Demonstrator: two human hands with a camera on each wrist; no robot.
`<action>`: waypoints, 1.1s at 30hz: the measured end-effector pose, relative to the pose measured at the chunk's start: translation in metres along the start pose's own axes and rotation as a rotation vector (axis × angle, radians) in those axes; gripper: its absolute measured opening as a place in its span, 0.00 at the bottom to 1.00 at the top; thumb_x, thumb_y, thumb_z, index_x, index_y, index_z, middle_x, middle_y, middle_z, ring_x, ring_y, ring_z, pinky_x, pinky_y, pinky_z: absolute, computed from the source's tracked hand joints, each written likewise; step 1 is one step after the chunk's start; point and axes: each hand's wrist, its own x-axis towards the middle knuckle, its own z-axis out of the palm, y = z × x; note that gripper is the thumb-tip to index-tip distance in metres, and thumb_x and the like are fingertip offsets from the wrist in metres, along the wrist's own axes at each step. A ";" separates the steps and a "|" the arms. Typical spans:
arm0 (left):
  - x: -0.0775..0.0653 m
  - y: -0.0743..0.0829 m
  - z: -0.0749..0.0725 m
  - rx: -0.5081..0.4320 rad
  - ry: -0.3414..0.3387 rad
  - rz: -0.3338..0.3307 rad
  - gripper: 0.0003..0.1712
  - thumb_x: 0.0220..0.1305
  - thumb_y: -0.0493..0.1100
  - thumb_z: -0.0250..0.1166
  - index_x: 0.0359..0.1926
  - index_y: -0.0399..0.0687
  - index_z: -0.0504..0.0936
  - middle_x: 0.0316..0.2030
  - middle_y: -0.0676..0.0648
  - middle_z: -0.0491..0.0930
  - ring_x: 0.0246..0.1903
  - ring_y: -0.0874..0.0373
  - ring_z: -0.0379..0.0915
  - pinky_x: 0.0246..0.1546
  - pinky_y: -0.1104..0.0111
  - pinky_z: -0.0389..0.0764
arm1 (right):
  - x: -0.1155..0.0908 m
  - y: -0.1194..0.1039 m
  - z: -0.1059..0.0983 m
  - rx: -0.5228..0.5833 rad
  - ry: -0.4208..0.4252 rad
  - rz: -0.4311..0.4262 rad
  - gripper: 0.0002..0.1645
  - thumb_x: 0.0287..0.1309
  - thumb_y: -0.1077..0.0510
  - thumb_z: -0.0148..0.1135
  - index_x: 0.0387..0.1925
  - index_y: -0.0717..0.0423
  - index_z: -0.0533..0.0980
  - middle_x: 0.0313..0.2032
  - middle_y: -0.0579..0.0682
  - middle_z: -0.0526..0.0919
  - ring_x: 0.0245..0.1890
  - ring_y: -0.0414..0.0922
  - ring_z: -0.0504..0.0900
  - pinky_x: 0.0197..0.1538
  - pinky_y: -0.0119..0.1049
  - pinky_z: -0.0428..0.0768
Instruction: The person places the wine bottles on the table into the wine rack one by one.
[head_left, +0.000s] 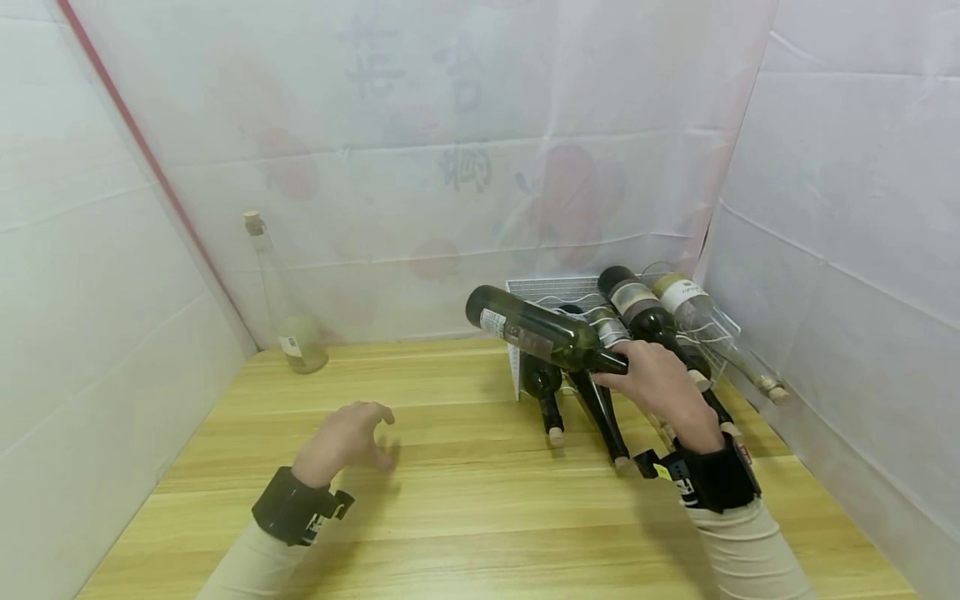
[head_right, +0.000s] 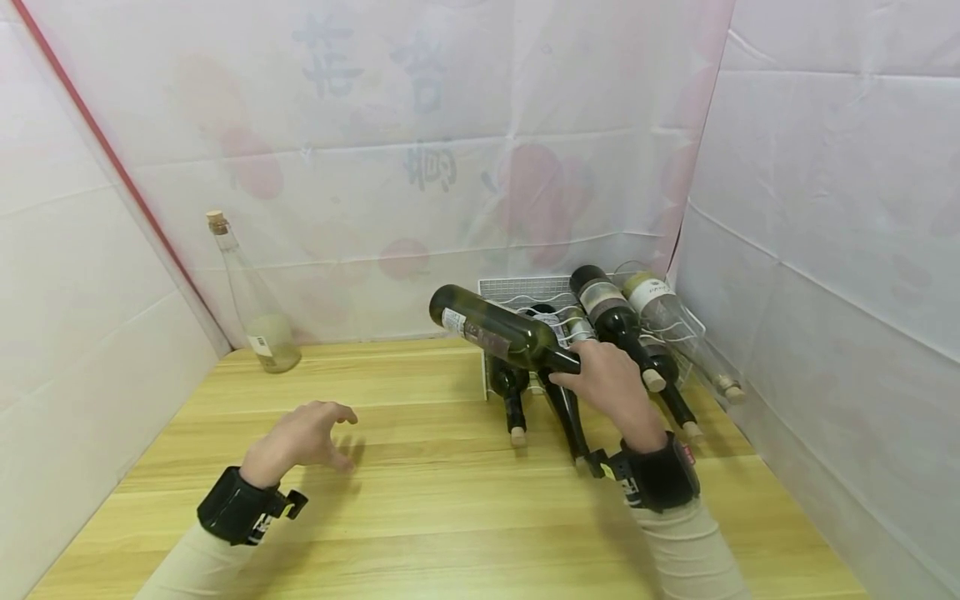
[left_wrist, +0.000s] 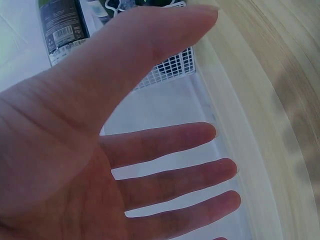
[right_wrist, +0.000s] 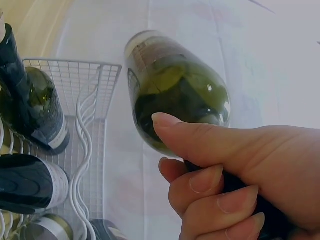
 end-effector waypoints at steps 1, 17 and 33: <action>0.000 0.000 0.000 -0.001 0.000 0.001 0.41 0.37 0.49 0.86 0.55 0.43 0.83 0.55 0.38 0.85 0.53 0.38 0.81 0.50 0.44 0.83 | 0.000 0.001 0.000 0.000 -0.002 0.006 0.38 0.62 0.46 0.71 0.64 0.67 0.75 0.53 0.70 0.84 0.39 0.59 0.84 0.45 0.54 0.81; -0.001 -0.002 0.000 -0.007 -0.003 -0.005 0.40 0.39 0.49 0.86 0.56 0.42 0.83 0.57 0.38 0.84 0.53 0.38 0.81 0.49 0.43 0.84 | 0.000 0.013 -0.008 0.038 -0.005 0.068 0.43 0.66 0.44 0.67 0.67 0.73 0.69 0.59 0.76 0.78 0.54 0.71 0.80 0.53 0.64 0.78; -0.001 -0.001 -0.003 0.002 0.002 0.002 0.40 0.40 0.50 0.85 0.56 0.42 0.83 0.57 0.39 0.84 0.52 0.38 0.81 0.48 0.44 0.85 | -0.001 0.022 -0.011 0.086 0.019 0.078 0.35 0.73 0.48 0.58 0.66 0.75 0.68 0.57 0.77 0.78 0.53 0.71 0.79 0.51 0.63 0.77</action>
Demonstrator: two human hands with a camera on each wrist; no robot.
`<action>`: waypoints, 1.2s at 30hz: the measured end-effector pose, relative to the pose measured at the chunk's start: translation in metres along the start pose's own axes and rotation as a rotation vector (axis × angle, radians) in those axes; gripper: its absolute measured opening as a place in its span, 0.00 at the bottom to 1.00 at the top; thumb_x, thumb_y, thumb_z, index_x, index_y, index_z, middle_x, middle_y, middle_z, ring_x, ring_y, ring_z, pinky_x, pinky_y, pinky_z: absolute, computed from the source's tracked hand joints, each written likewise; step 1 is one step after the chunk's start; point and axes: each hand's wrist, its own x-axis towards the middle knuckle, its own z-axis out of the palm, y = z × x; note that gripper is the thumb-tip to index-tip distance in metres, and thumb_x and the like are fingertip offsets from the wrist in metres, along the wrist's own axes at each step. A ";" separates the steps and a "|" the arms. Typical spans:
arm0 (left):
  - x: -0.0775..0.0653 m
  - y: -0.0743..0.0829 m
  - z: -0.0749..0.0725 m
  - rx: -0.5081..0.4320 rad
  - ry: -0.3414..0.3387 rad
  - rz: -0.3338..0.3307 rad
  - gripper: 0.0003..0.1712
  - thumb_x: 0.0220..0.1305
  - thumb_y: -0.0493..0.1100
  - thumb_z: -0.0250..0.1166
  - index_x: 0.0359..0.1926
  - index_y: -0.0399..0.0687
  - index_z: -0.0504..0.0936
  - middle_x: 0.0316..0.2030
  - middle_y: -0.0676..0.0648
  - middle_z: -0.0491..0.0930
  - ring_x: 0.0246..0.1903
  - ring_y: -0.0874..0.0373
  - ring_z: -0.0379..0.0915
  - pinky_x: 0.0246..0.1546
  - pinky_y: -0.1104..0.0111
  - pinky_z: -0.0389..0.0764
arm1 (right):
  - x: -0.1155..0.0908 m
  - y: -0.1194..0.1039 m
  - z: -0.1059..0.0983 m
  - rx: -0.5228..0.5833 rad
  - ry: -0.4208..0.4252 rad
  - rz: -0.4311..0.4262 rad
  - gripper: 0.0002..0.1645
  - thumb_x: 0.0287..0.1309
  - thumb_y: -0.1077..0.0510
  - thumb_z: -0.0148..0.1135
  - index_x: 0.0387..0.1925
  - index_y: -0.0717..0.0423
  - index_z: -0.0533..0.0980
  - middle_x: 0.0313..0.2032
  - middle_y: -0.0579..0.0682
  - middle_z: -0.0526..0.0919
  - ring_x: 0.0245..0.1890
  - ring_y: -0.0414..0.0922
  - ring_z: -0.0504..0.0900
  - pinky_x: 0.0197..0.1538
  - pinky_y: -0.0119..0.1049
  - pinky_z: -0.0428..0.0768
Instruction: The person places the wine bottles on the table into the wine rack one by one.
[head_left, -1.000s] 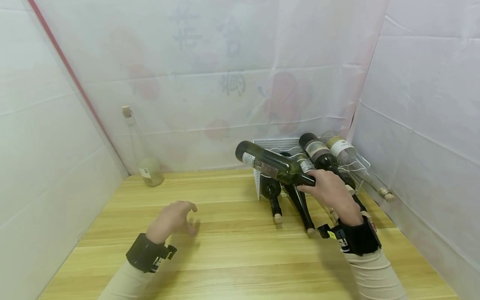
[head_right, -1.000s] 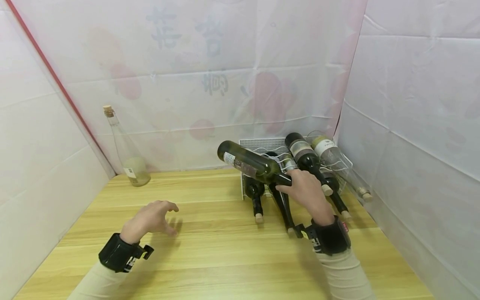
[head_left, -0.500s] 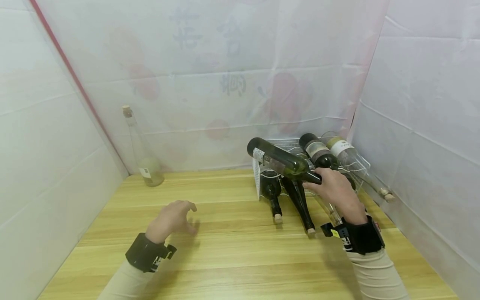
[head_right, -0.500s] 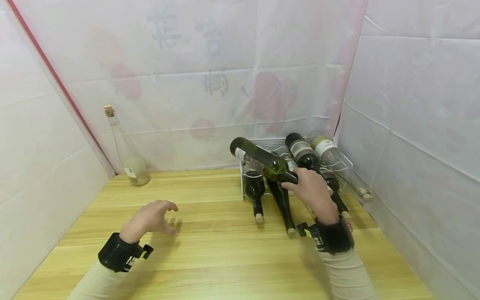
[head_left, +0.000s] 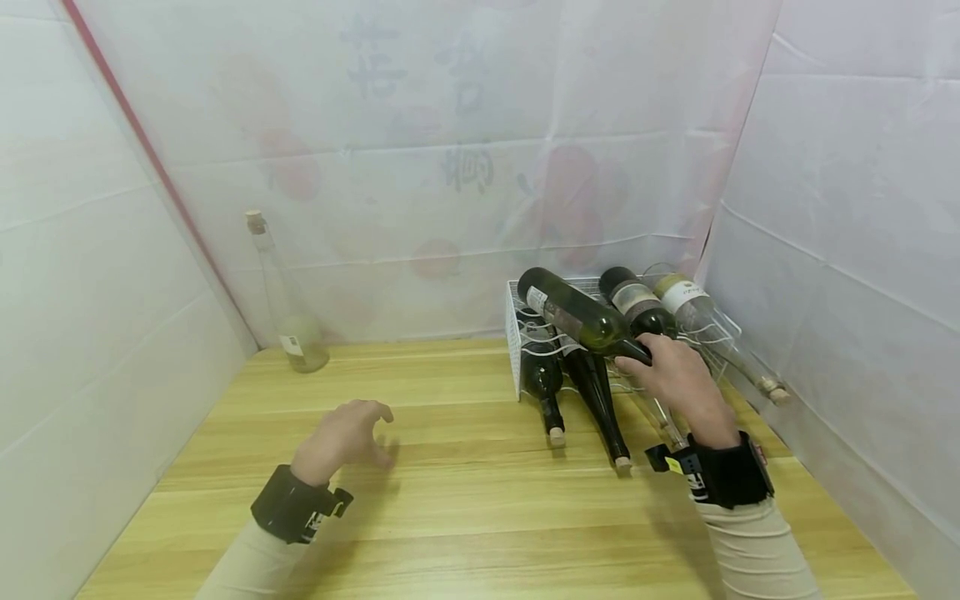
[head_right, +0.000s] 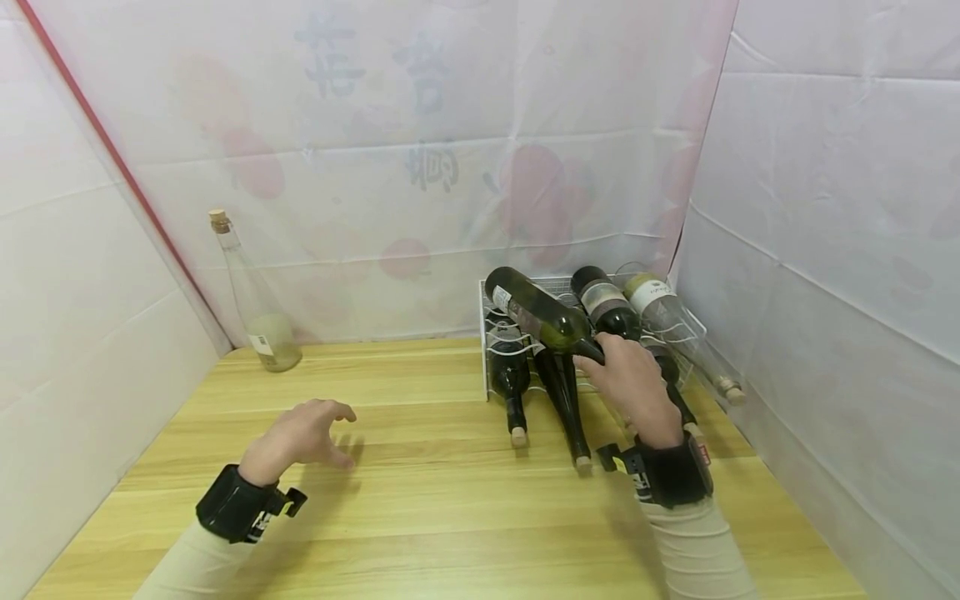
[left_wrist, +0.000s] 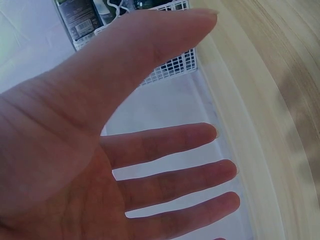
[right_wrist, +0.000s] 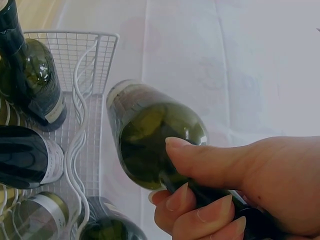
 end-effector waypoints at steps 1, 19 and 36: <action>0.000 0.000 0.000 0.000 0.000 0.001 0.39 0.40 0.50 0.85 0.56 0.42 0.83 0.57 0.39 0.84 0.52 0.38 0.81 0.48 0.44 0.85 | 0.000 0.000 0.000 0.001 0.003 -0.004 0.35 0.74 0.49 0.58 0.66 0.74 0.68 0.57 0.77 0.78 0.53 0.71 0.79 0.51 0.63 0.77; 0.001 -0.002 0.000 -0.006 0.010 -0.002 0.39 0.40 0.49 0.85 0.56 0.43 0.83 0.56 0.38 0.84 0.52 0.37 0.81 0.47 0.43 0.84 | 0.004 0.002 0.001 -0.010 -0.031 -0.002 0.33 0.75 0.53 0.54 0.66 0.78 0.65 0.55 0.79 0.77 0.49 0.71 0.80 0.47 0.61 0.79; 0.000 -0.003 0.000 -0.010 0.009 -0.010 0.38 0.41 0.50 0.85 0.55 0.44 0.83 0.56 0.39 0.85 0.52 0.38 0.81 0.47 0.44 0.84 | 0.004 -0.003 0.014 -0.045 0.002 0.015 0.29 0.76 0.58 0.53 0.65 0.80 0.65 0.51 0.79 0.77 0.44 0.69 0.81 0.43 0.58 0.79</action>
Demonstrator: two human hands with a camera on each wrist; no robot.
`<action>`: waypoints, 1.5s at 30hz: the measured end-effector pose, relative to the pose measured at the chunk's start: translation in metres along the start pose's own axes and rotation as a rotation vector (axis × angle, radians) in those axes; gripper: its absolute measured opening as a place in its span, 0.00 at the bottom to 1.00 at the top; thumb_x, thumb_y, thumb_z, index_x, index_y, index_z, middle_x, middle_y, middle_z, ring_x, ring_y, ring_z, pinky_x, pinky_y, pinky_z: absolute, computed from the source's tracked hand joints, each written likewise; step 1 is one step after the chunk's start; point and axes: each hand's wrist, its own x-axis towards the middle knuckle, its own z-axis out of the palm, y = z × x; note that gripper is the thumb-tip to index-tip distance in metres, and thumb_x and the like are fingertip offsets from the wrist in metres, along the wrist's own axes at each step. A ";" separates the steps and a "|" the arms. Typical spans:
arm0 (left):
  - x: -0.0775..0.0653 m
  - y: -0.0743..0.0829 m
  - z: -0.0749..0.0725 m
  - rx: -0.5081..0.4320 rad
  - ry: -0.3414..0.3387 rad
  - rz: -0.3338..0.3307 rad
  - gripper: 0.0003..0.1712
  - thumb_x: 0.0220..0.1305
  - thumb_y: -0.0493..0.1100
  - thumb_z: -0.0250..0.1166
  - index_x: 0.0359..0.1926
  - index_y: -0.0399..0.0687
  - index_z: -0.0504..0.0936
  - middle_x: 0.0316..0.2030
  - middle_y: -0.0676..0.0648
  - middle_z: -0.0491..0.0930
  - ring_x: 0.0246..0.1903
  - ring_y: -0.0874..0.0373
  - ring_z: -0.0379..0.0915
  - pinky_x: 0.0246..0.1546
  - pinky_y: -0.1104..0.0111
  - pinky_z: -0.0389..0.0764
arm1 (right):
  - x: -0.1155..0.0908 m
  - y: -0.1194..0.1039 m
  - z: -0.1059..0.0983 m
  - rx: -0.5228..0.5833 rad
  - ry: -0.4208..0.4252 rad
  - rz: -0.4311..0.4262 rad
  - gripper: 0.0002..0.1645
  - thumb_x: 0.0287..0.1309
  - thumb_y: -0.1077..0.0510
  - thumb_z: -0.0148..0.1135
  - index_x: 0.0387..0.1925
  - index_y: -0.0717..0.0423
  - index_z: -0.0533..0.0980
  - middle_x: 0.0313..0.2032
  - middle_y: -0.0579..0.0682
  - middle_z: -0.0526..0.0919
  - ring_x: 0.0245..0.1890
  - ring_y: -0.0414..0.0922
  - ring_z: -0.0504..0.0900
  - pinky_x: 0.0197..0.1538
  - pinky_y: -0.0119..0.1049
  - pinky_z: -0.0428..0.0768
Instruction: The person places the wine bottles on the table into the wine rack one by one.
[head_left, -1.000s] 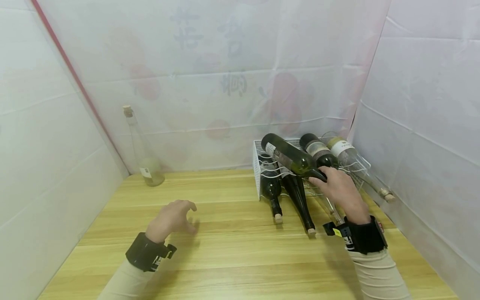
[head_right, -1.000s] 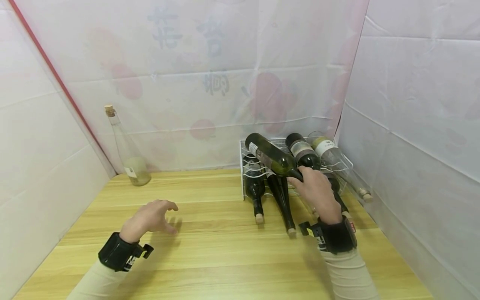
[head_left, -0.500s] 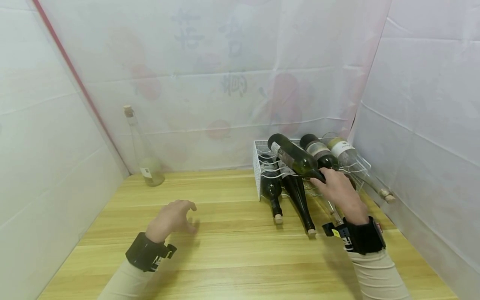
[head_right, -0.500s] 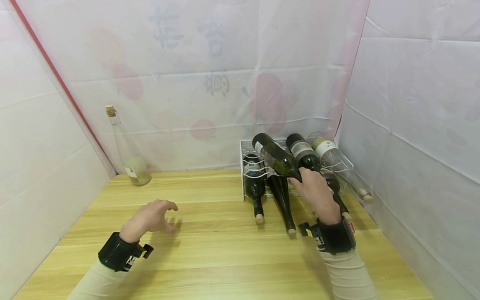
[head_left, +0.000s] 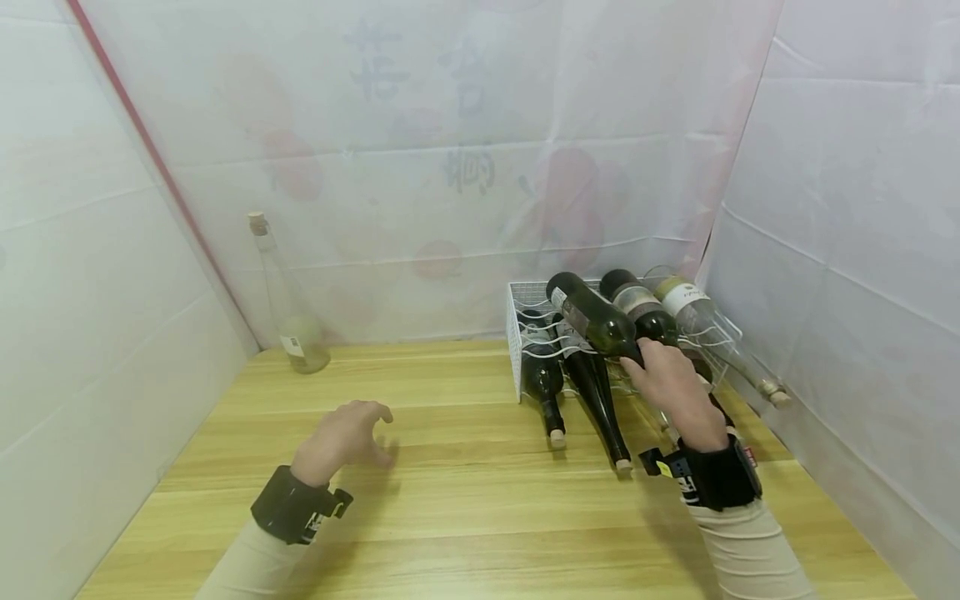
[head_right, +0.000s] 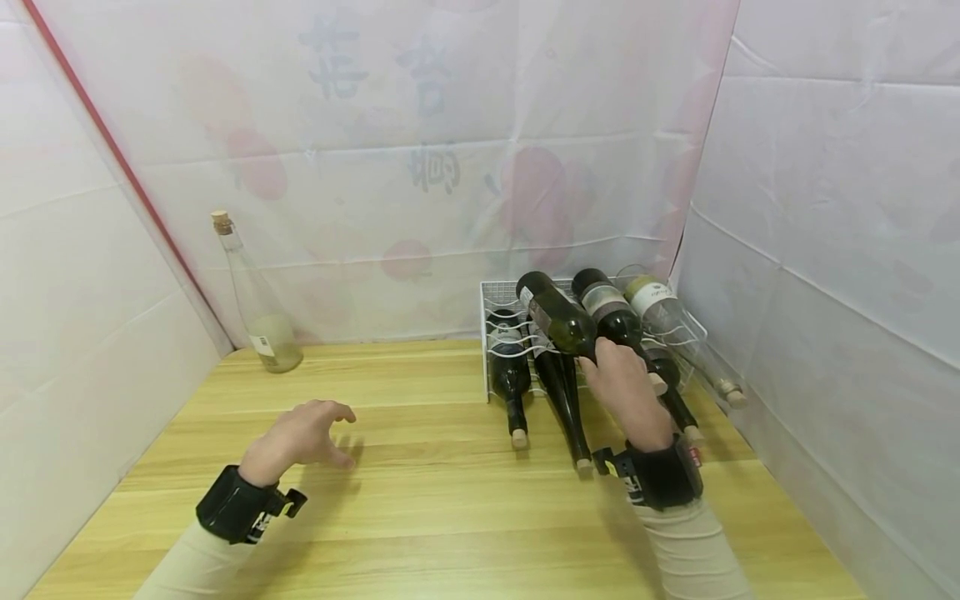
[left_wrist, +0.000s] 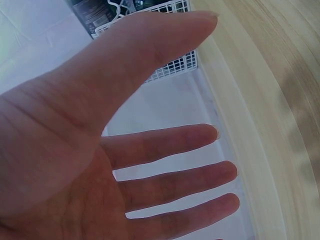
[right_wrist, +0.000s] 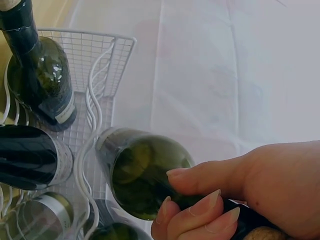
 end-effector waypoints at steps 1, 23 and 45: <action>0.000 0.000 0.000 0.002 0.000 -0.002 0.38 0.41 0.50 0.85 0.55 0.44 0.83 0.56 0.39 0.85 0.52 0.38 0.81 0.47 0.44 0.84 | 0.000 0.000 0.001 -0.005 0.014 -0.007 0.28 0.76 0.59 0.53 0.64 0.80 0.66 0.48 0.78 0.79 0.41 0.67 0.81 0.41 0.56 0.78; -0.001 0.002 0.000 0.000 -0.004 -0.002 0.39 0.41 0.50 0.85 0.55 0.42 0.83 0.57 0.38 0.84 0.54 0.36 0.80 0.51 0.41 0.83 | 0.003 -0.007 0.024 -0.059 0.186 -0.044 0.12 0.72 0.63 0.57 0.40 0.73 0.72 0.21 0.59 0.72 0.20 0.53 0.74 0.25 0.44 0.70; 0.000 0.002 -0.002 0.001 -0.017 -0.007 0.38 0.42 0.50 0.84 0.56 0.43 0.82 0.57 0.38 0.84 0.54 0.37 0.80 0.51 0.40 0.82 | 0.013 -0.018 0.042 -0.138 0.131 -0.003 0.35 0.76 0.61 0.53 0.68 0.88 0.57 0.19 0.64 0.78 0.17 0.54 0.77 0.21 0.45 0.75</action>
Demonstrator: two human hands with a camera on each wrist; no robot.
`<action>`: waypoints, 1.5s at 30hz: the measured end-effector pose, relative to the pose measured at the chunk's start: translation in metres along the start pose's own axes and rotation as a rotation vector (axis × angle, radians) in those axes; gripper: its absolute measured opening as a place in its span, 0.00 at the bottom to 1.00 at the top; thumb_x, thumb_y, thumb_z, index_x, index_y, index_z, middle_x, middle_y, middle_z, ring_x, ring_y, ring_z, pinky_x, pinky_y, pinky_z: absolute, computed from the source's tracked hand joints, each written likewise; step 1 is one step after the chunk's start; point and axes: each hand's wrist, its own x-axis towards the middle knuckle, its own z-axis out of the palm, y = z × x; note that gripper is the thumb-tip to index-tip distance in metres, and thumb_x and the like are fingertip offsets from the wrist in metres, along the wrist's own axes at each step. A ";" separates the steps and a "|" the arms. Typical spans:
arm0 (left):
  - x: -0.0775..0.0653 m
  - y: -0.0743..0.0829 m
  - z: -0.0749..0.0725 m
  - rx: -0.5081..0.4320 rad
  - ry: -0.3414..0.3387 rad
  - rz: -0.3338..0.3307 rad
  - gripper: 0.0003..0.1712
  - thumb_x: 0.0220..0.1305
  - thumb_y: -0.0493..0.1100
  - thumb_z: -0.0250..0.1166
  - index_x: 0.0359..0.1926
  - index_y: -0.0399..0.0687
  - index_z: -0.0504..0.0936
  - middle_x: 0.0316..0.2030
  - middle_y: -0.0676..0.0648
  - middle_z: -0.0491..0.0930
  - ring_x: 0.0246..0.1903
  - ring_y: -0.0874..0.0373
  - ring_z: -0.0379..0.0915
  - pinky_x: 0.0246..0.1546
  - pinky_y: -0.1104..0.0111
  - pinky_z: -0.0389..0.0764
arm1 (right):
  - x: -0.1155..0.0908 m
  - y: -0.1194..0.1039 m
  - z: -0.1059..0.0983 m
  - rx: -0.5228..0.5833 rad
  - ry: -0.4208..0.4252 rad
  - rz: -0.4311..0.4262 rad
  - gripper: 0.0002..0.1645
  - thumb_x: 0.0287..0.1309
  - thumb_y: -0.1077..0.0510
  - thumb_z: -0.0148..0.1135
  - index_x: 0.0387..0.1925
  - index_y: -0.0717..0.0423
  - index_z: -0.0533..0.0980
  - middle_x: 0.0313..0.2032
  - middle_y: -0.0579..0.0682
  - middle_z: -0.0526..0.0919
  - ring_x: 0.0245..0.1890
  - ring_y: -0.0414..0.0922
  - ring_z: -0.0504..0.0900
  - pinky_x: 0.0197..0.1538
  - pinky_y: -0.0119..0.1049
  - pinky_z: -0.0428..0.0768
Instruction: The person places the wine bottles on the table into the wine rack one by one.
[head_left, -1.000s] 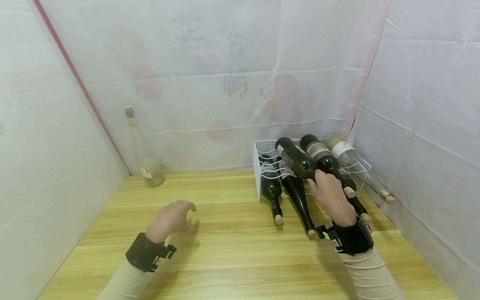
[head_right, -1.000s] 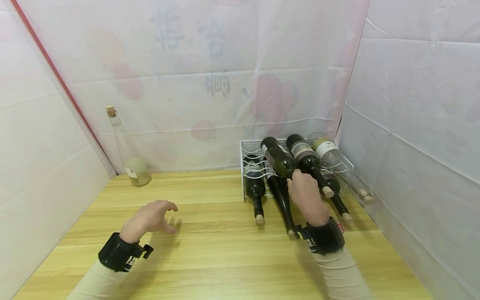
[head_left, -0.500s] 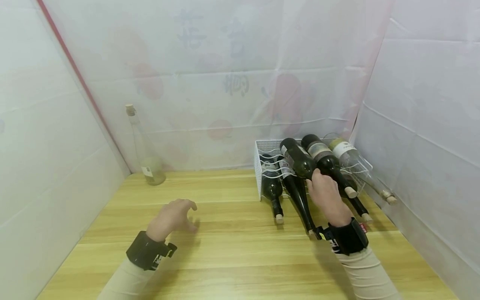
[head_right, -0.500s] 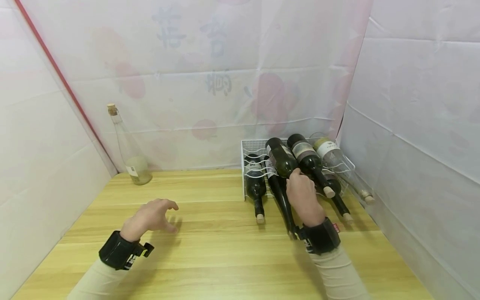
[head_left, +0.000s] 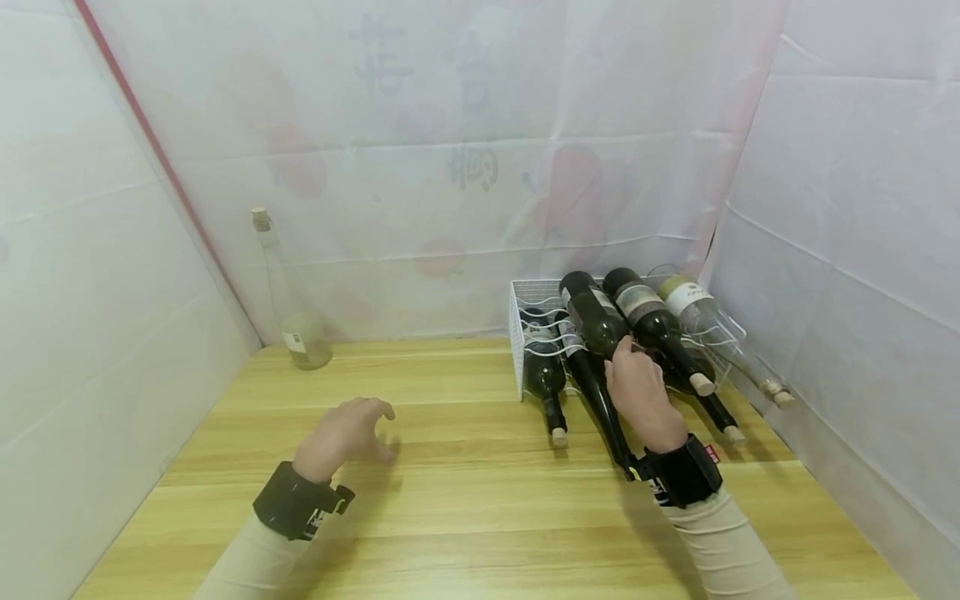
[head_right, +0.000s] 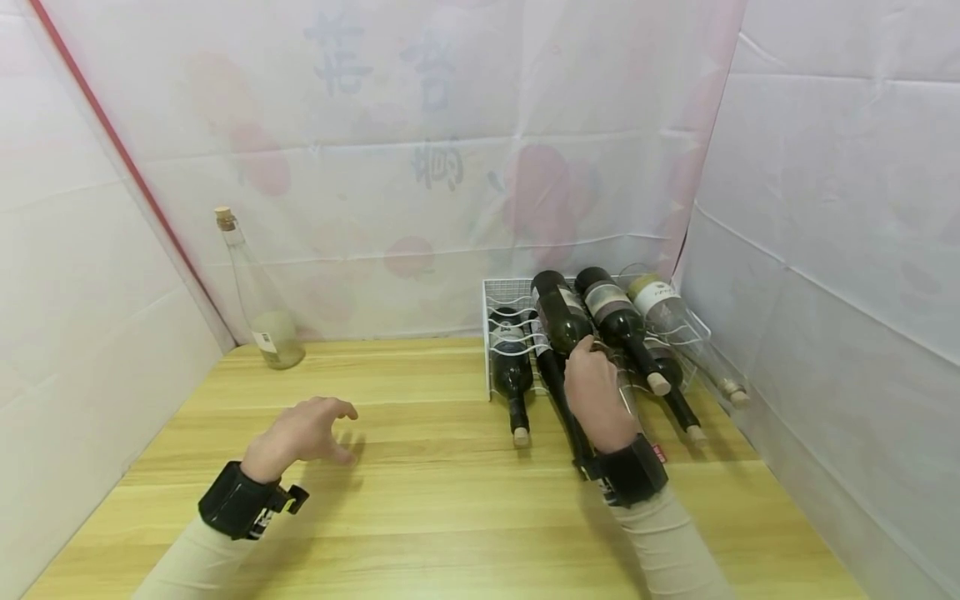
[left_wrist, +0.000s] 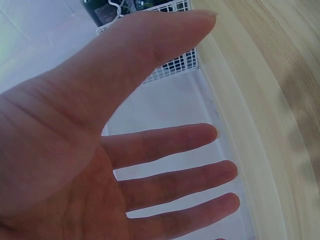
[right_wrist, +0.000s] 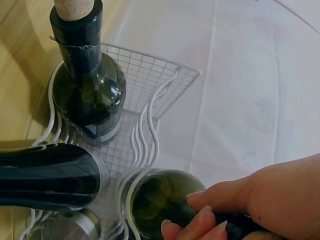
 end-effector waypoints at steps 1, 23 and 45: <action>0.000 0.000 0.000 0.001 -0.001 0.000 0.38 0.42 0.50 0.84 0.56 0.43 0.82 0.57 0.39 0.84 0.54 0.37 0.80 0.51 0.40 0.82 | 0.000 0.000 0.001 0.006 -0.013 0.004 0.35 0.76 0.61 0.52 0.68 0.87 0.56 0.17 0.61 0.76 0.16 0.52 0.76 0.20 0.43 0.72; 0.000 0.000 0.003 -0.004 -0.014 0.009 0.38 0.44 0.51 0.84 0.56 0.43 0.82 0.57 0.39 0.84 0.55 0.37 0.80 0.52 0.41 0.82 | 0.001 0.010 -0.013 0.071 -0.142 0.068 0.27 0.77 0.50 0.49 0.50 0.75 0.74 0.26 0.61 0.79 0.26 0.56 0.80 0.27 0.46 0.76; -0.001 0.002 0.000 -0.006 0.003 0.014 0.38 0.43 0.49 0.84 0.56 0.42 0.83 0.57 0.37 0.84 0.54 0.36 0.80 0.53 0.39 0.82 | -0.002 0.009 -0.034 0.146 -0.284 0.080 0.21 0.77 0.52 0.48 0.44 0.69 0.76 0.15 0.49 0.82 0.23 0.45 0.82 0.42 0.51 0.81</action>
